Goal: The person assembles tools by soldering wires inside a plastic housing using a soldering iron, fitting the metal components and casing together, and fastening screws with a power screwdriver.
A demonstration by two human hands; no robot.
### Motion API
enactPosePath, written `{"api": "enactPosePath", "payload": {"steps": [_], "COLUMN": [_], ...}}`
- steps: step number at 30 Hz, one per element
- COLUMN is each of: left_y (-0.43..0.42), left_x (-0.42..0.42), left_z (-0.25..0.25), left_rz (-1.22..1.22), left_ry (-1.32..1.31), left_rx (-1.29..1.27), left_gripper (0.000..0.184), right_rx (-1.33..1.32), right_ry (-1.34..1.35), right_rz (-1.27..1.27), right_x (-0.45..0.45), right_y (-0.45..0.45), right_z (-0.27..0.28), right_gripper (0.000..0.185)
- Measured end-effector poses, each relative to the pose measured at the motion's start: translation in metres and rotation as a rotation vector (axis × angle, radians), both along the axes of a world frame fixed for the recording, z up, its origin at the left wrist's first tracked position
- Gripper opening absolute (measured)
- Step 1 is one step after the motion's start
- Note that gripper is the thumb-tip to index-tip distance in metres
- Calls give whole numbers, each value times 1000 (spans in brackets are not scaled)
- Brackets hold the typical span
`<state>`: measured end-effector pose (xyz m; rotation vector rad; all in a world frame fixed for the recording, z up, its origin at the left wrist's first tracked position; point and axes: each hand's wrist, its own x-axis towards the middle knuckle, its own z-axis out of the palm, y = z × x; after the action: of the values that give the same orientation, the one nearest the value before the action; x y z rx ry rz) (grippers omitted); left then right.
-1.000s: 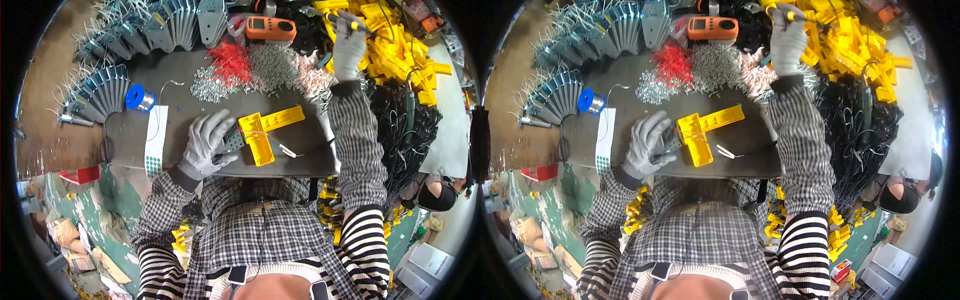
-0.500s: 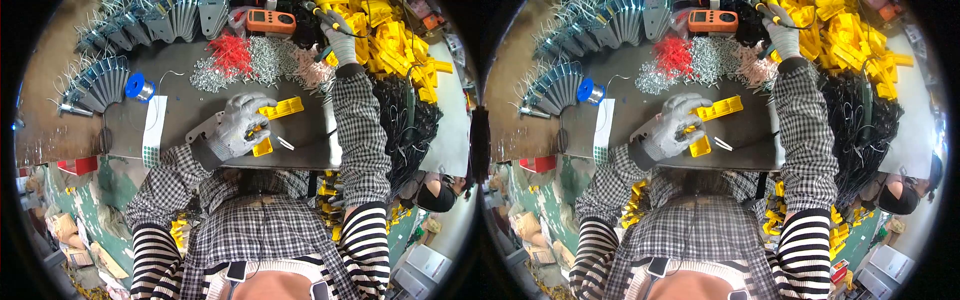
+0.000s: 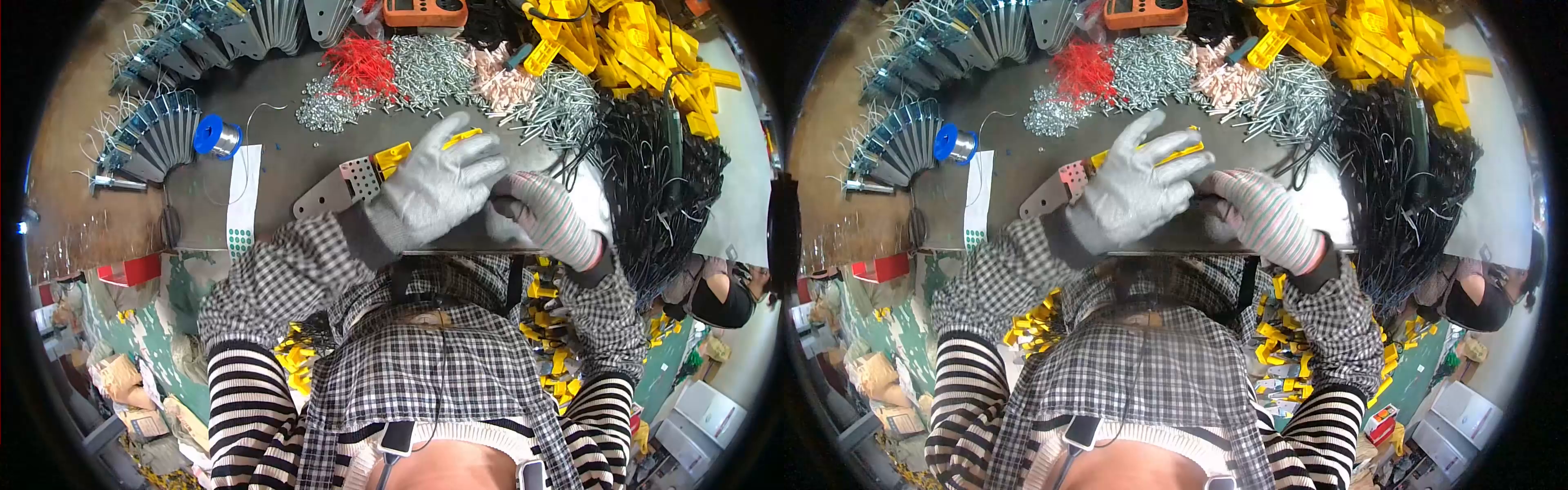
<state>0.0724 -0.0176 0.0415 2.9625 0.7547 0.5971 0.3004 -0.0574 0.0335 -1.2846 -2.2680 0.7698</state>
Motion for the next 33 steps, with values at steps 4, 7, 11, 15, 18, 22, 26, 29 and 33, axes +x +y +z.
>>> {"api": "enactPosePath", "payload": {"steps": [4, 7, 11, 15, 18, 22, 26, 29, 33], "left_y": [19, 8, 0, 13, 33, 62, 96, 88, 85], "left_x": [-12, -20, -56, -66, -50, -43, -54, -52, -39], "left_z": [-25, -36, -46, -56, -29, -36, -67, -26, -26], "left_rz": [45, 118, 187, 146, 66, -48, -210, -347, -312], "left_ry": [-120, -298, -156, -431, -182, -117, 205, 119, -16], "left_rx": [-132, -385, -371, -427, -776, -1270, -1593, -1351, -1702], "left_gripper": [26, 23, 30, 29, 27, 24, 33, 38, 39], "right_rx": [-120, 48, -40, 29, 430, 727, 414, 198, 265], "right_ry": [-122, 145, 238, 120, -91, -249, -81, 114, -625], "right_rz": [-148, -174, -112, -85, -5, 0, 118, -374, -532], "right_x": [12, -37, -44, -48, -54, -44, -29, 7, 23], "right_y": [1, 3, 11, 9, 13, -12, -15, 59, 201], "right_z": [33, 11, -4, -2, 2, -7, -2, 10, -2], "right_gripper": [13, 7, 7, 9, 17, 26, 23, 24, 45]}}
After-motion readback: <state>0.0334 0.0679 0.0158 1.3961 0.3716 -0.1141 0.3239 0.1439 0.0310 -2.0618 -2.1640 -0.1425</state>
